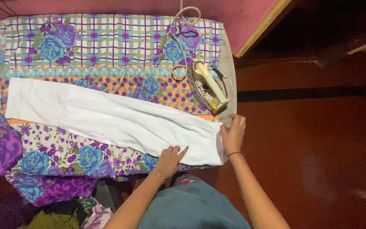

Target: The person irons a pair of white pants on a table, smoothing out the fabric, folding them into sections, and applying heat with an iron to remove wrinkles.

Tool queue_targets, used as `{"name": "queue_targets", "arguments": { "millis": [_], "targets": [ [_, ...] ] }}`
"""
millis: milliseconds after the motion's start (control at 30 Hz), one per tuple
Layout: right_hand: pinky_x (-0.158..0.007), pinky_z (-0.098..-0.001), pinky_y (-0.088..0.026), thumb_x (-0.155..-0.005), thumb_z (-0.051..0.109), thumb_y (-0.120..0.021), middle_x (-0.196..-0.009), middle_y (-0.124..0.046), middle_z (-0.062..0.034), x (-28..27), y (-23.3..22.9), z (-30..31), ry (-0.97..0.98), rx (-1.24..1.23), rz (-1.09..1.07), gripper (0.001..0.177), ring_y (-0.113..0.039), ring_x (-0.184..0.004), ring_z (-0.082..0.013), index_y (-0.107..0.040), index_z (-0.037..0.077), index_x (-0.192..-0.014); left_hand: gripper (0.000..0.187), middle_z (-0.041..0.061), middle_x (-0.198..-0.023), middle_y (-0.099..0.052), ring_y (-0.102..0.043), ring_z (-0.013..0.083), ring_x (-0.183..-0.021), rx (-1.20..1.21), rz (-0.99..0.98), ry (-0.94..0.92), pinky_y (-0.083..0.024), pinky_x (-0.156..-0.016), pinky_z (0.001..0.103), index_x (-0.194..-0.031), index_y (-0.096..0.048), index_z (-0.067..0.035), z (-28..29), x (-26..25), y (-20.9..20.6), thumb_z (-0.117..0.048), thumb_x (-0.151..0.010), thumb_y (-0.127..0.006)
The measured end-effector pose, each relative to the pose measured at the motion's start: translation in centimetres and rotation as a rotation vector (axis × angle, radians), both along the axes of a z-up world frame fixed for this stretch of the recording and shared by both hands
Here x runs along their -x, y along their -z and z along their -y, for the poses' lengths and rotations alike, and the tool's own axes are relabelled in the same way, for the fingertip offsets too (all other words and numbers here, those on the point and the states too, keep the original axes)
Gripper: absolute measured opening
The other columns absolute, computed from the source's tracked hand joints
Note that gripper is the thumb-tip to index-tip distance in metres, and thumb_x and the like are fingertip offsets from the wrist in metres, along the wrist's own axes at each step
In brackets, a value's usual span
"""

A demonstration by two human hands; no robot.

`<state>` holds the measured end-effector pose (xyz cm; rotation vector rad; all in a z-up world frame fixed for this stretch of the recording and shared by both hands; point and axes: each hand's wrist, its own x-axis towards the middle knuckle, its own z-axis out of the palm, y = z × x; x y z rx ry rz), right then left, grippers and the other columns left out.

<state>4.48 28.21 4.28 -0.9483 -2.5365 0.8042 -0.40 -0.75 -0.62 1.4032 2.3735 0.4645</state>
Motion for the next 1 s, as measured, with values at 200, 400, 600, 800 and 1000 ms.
{"name": "queue_targets", "arguments": {
  "millis": [200, 400, 600, 800, 1000],
  "targets": [
    [-0.101, -0.0481, -0.043, -0.09, 0.022, -0.079, -0.121, -0.051, -0.0197, 8.7, -1.9, -3.2, -0.206, -0.124, -0.211, 0.051, -0.052, -0.115, -0.0385, -0.054, -0.001, -0.128, 0.077, 0.012, -0.121, -0.055, -0.051, 0.031, -0.113, -0.002, 0.091, -0.034, -0.043, -0.09, 0.045, -0.146, -0.052, -0.013, -0.7, 0.6, -1.4, -0.003, -0.071, -0.065],
    [-0.081, -0.0485, -0.05, -0.087, 0.036, -0.084, -0.105, -0.064, -0.0234, 16.7, -0.4, -3.9, -0.289, -0.023, 0.028, 0.055, -0.063, -0.098, -0.0437, -0.058, -0.004, -0.115, 0.047, 0.013, -0.111, -0.061, -0.056, 0.0308, -0.109, 0.084, 0.322, -0.083, -0.045, -0.092, 0.045, -0.134, -0.061, -0.014, -2.0, 2.7, -3.2, -0.016, -0.087, -0.066],
    [-0.055, -0.0392, -0.052, -0.083, 0.035, -0.079, -0.068, -0.071, -0.0096, 19.1, 3.1, -7.8, -0.064, 0.442, 0.11, 0.032, -0.067, -0.059, -0.0215, -0.076, 0.003, -0.086, 0.042, 0.013, -0.131, -0.068, -0.062, 0.0242, -0.125, -0.381, 0.953, -0.787, -0.045, -0.107, 0.034, -0.13, -0.066, -0.005, -6.2, 5.8, -0.1, -0.029, -0.097, -0.058],
    [-0.038, -0.0254, -0.031, -0.093, 0.011, -0.066, -0.059, -0.053, 0.0005, 11.1, -1.2, -8.1, 0.225, 1.05, -0.222, 0.016, -0.044, -0.043, -0.0074, -0.059, 0.005, -0.079, 0.072, 0.01, -0.166, -0.03, -0.025, 0.0209, -0.153, -0.729, 1.212, -0.986, -0.019, -0.123, 0.031, -0.159, -0.03, -0.002, -15.0, 8.5, 2.3, -0.05, -0.105, -0.034],
    [-0.038, -0.0239, -0.029, -0.093, 0.006, -0.062, -0.057, -0.049, 0.0004, 8.3, -6.4, -6.3, 0.338, 1.109, -0.278, 0.017, -0.041, -0.042, -0.0061, -0.055, 0.005, -0.077, 0.078, 0.013, -0.166, -0.032, -0.028, 0.0243, -0.153, -0.678, 1.22, -0.973, -0.021, -0.123, 0.032, -0.157, -0.03, 0.0, -22.1, 6.8, -2.3, -0.058, -0.106, -0.025]
  ]
}}
